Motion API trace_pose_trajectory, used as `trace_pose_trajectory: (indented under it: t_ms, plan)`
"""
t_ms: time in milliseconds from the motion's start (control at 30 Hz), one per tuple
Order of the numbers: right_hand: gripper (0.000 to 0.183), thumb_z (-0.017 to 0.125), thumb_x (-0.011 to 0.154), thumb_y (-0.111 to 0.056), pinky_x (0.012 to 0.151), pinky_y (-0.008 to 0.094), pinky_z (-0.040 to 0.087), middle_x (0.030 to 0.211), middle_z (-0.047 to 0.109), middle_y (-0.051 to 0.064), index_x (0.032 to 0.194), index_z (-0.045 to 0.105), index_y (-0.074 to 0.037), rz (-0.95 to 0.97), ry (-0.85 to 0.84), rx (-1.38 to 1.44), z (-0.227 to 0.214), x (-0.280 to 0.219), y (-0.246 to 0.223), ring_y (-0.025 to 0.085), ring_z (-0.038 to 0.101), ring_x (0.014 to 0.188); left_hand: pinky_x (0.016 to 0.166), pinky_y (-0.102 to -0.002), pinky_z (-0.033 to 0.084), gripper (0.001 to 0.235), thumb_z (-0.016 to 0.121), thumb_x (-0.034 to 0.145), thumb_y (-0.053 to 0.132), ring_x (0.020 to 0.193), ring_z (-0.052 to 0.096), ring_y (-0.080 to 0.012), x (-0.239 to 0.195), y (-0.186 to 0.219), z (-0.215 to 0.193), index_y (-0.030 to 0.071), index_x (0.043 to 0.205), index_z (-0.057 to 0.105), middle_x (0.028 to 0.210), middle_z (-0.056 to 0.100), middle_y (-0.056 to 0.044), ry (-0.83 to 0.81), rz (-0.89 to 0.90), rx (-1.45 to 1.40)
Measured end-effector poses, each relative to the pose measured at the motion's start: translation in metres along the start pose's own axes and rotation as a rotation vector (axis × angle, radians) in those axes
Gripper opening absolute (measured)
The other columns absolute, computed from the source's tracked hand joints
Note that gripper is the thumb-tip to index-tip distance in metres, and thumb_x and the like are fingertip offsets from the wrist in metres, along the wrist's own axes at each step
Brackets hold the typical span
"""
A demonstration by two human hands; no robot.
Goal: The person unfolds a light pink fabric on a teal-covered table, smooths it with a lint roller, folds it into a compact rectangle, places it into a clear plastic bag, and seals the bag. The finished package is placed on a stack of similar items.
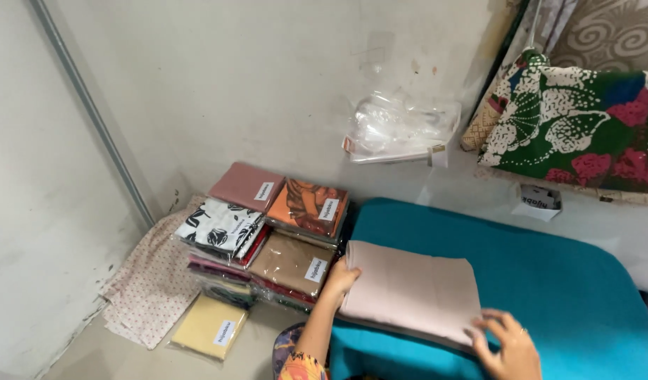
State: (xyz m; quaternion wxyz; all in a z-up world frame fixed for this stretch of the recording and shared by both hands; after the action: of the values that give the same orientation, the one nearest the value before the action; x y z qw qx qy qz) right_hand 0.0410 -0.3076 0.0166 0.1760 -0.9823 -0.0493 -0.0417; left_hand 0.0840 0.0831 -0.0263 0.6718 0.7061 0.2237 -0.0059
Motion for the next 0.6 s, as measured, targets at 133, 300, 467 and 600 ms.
trace_pose_trajectory:
  t_ms: [133, 300, 467, 600]
  plan:
    - [0.031, 0.064, 0.087, -0.039, 0.093, 0.034, 0.057, 0.129, 0.068, -0.001, 0.11, 0.078, -0.023, -0.138, 0.181, 0.055, -0.036, 0.047, -0.034, 0.02, 0.069, 0.109, 0.102, -0.034, 0.053, 0.059, 0.057, 0.091, 0.005, 0.12, 0.067, -0.0309, -0.002, 0.009, 0.002, 0.0, 0.148, 0.047, 0.137, 0.065, -0.021, 0.005, 0.064, 0.051]
    - [0.042, 0.062, 0.091, -0.03, 0.094, 0.04, 0.056, 0.132, 0.069, 0.006, 0.129, 0.069, -0.016, -0.216, 0.028, 0.147, -0.016, 0.133, -0.056, 0.027, 0.071, 0.108, 0.097, -0.032, 0.054, 0.053, 0.059, 0.086, 0.009, 0.113, 0.069, -0.0281, 0.008, 0.0, 0.003, 0.005, 0.139, 0.057, 0.128, 0.07, -0.015, 0.054, 0.104, 0.069]
    - [0.037, 0.066, 0.094, -0.039, 0.088, 0.031, 0.06, 0.112, 0.084, 0.003, 0.117, 0.081, -0.015, -0.05, -0.202, 0.224, -0.003, 0.168, -0.061, 0.022, 0.079, 0.096, 0.09, -0.033, 0.058, 0.052, 0.062, 0.087, 0.01, 0.105, 0.072, -0.027, 0.009, -0.006, 0.003, 0.004, 0.139, 0.057, 0.122, 0.071, -0.017, 0.014, 0.061, 0.087]
    - [0.053, 0.059, 0.092, -0.059, 0.066, 0.025, 0.045, 0.071, 0.077, 0.002, 0.086, 0.086, -0.013, 0.003, -0.322, 0.045, -0.004, 0.174, -0.06, 0.015, 0.065, 0.064, 0.096, -0.034, 0.057, 0.053, 0.059, 0.088, 0.01, 0.112, 0.07, -0.0292, 0.004, -0.004, 0.002, 0.003, 0.14, 0.055, 0.127, 0.069, -0.018, 0.009, 0.027, 0.083]
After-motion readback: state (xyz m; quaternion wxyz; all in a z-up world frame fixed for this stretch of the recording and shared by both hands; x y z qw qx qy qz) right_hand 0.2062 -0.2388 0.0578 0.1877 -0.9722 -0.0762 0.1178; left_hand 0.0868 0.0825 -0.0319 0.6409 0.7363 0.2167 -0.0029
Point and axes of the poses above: each hand's wrist, its own x-axis towards the middle knuckle, its own z-axis out of the palm, y = z × x, the point moved 7 cm from there along x, towards the middle knuckle
